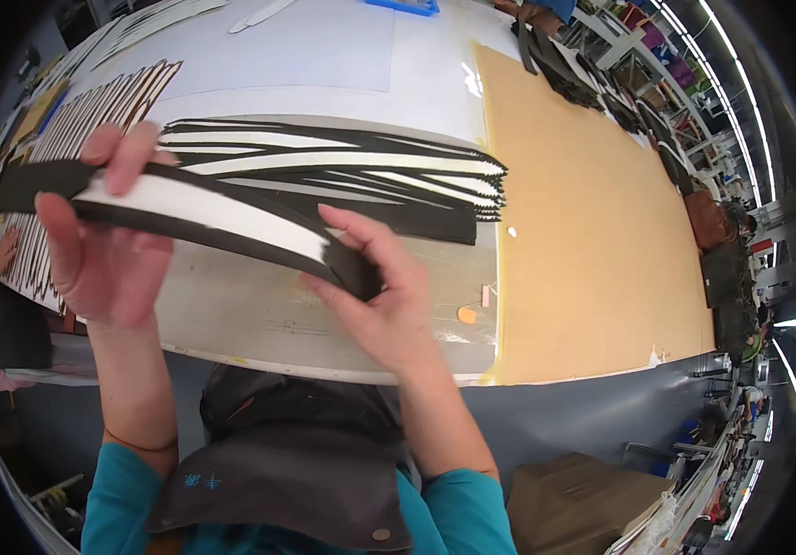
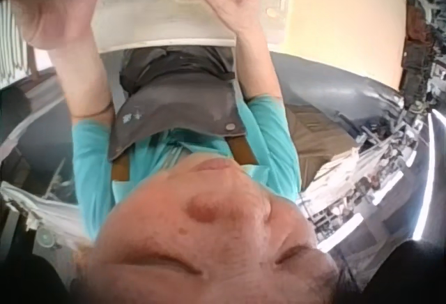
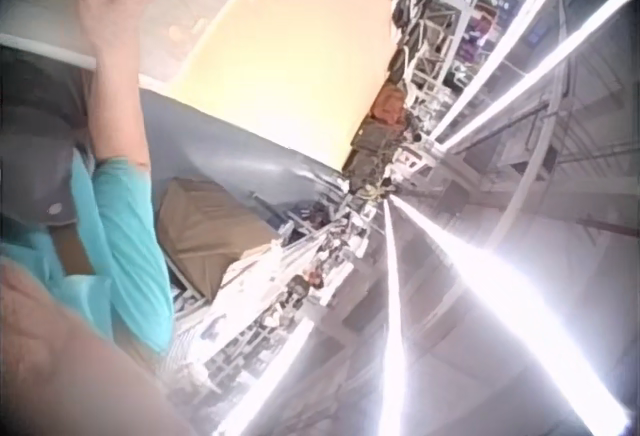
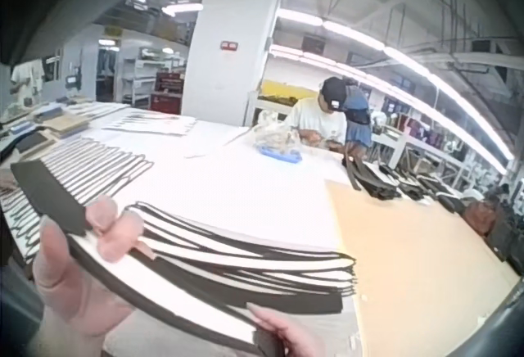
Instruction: The person assembles long, flexible seal strips by hand on a white workbench. They repeatedly pick up a dark strip and a white strip, align them, and press them together to form a combined unit, then place the finished assembly into a growing stack.
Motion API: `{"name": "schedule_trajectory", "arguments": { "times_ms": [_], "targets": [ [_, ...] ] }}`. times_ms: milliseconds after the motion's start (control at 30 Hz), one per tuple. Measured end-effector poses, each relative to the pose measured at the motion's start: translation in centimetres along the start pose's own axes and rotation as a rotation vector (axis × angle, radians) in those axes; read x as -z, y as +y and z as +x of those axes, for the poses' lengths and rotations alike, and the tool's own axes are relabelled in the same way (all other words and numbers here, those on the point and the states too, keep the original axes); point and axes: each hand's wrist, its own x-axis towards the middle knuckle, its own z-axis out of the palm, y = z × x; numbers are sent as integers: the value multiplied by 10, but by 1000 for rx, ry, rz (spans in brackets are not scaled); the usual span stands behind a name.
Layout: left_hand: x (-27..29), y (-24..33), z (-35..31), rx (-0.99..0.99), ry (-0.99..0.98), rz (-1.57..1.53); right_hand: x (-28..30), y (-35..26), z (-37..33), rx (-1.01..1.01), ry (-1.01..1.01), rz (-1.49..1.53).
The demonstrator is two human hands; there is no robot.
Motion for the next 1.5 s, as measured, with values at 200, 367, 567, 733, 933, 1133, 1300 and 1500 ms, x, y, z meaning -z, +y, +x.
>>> {"name": "schedule_trajectory", "arguments": {
  "times_ms": [200, 367, 567, 733, 933, 1133, 1300, 1500],
  "targets": [
    [41, 8, -109, 425, 661, 162, 22, 28, 4, 155, -215, -565],
    [24, -6, -129, 1001, 377, 437, 50, 40, -28, 32, -186, -844],
    [19, -37, -101, 678, 135, 973, 62, 43, -59, -24, -112, -820],
    [33, -34, -104, 398, 85, 1694, 56, 49, -46, -35, -122, -800],
    [57, 27, -123, 709, 172, 1954, 59, 44, -23, -95, -247, -718],
    [65, 35, -122, 769, 195, 1814, 60, 56, -31, -336, -147, -479],
    [63, 33, -105, 807, 72, 1836, 78, 58, -36, -158, -67, -531],
    [74, 16, -126, 301, 355, 1838, 83, 63, -48, 5, 21, -681]
  ]
}}
